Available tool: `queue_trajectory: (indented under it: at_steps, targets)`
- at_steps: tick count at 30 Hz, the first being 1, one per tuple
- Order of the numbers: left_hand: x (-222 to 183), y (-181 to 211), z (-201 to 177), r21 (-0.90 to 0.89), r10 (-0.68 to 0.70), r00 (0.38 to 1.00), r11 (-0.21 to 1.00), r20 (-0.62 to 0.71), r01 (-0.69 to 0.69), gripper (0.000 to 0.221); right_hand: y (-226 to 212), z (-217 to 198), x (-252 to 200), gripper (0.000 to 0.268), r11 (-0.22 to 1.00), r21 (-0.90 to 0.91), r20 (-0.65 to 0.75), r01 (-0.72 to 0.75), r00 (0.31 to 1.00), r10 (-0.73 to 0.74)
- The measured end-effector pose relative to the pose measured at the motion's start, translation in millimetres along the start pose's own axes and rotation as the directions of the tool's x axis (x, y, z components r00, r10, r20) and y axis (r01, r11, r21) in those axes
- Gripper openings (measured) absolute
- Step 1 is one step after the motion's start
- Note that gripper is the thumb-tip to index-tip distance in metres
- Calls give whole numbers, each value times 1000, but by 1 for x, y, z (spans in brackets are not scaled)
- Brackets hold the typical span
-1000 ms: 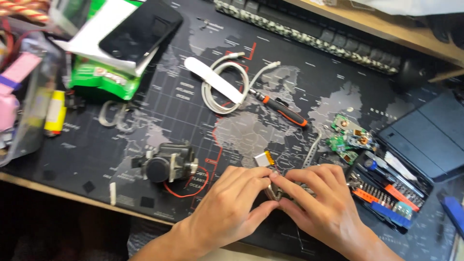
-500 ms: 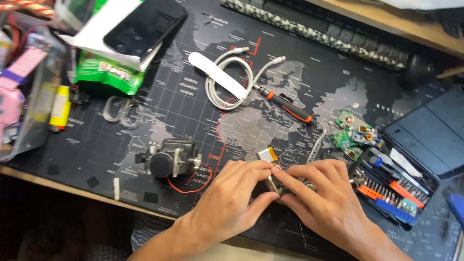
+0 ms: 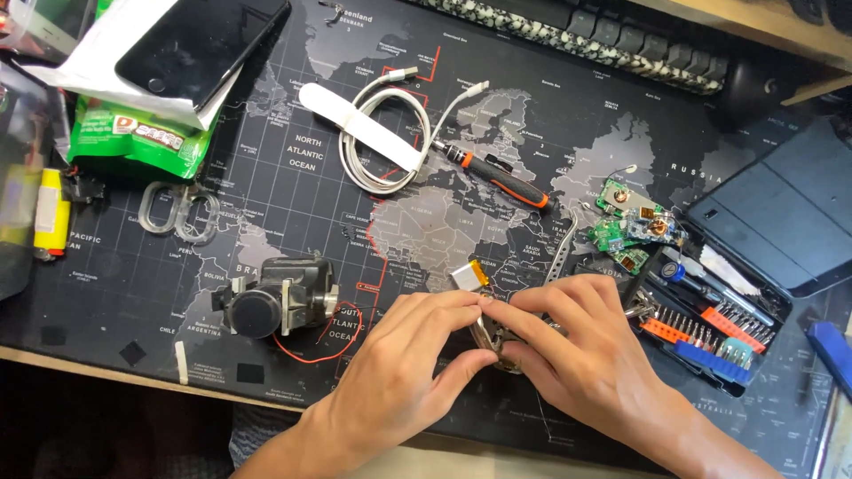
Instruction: Repairing the internal components of a smartwatch, including positioning the battery and managing internal wiring.
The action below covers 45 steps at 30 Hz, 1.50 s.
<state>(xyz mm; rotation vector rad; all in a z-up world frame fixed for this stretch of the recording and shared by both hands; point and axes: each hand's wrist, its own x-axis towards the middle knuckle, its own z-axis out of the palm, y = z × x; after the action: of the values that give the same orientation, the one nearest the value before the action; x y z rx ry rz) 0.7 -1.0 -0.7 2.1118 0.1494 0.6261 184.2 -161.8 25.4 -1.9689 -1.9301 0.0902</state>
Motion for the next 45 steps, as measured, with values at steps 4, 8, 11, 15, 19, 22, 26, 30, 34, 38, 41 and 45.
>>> queue_trajectory:
  at_steps: [4,8,11,15,19,22,26,30,34,38,41,45]
  targets:
    - [1,0,0,16,6,1000,1000,-26,-5,27,1,3,2,34,1000,21,-7,-19,1000,20]
    - [3,1,-2,19,4,999,1000,-38,-3,29,4,6,-1,34,998,51,20,-38,999,37]
    - [3,2,-5,13,23,999,1000,-43,-22,30,5,7,-3,41,996,65,24,-59,998,57]
    - [0,0,-6,-2,24,1000,1000,-11,-24,35,8,9,-6,45,993,71,43,-93,995,90]
    - [1,0,-6,2,15,1000,1000,-13,-15,31,9,11,-10,50,994,48,42,-101,994,99]
    - [1,1,-6,5,8,1000,1000,-4,-8,32,8,9,-6,47,994,51,56,-100,994,97]
    - [2,2,-6,-5,19,1000,1000,-2,-19,31,7,8,-5,43,991,66,62,-115,992,111]
    - [2,1,-5,11,37,999,999,-3,-37,29,6,9,-3,44,992,56,39,-112,993,110]
    - [3,2,-5,21,43,999,999,-8,-43,29,4,6,0,45,994,56,22,-89,996,88]
    - [4,2,-6,19,43,999,999,10,-43,31,3,5,1,48,994,58,22,-96,995,95]
    - [5,2,-6,18,47,999,999,4,-47,31,2,6,1,49,993,68,17,-100,995,99]
    - [4,1,-6,24,47,999,999,7,-47,31,2,6,1,50,993,51,21,-104,994,103]
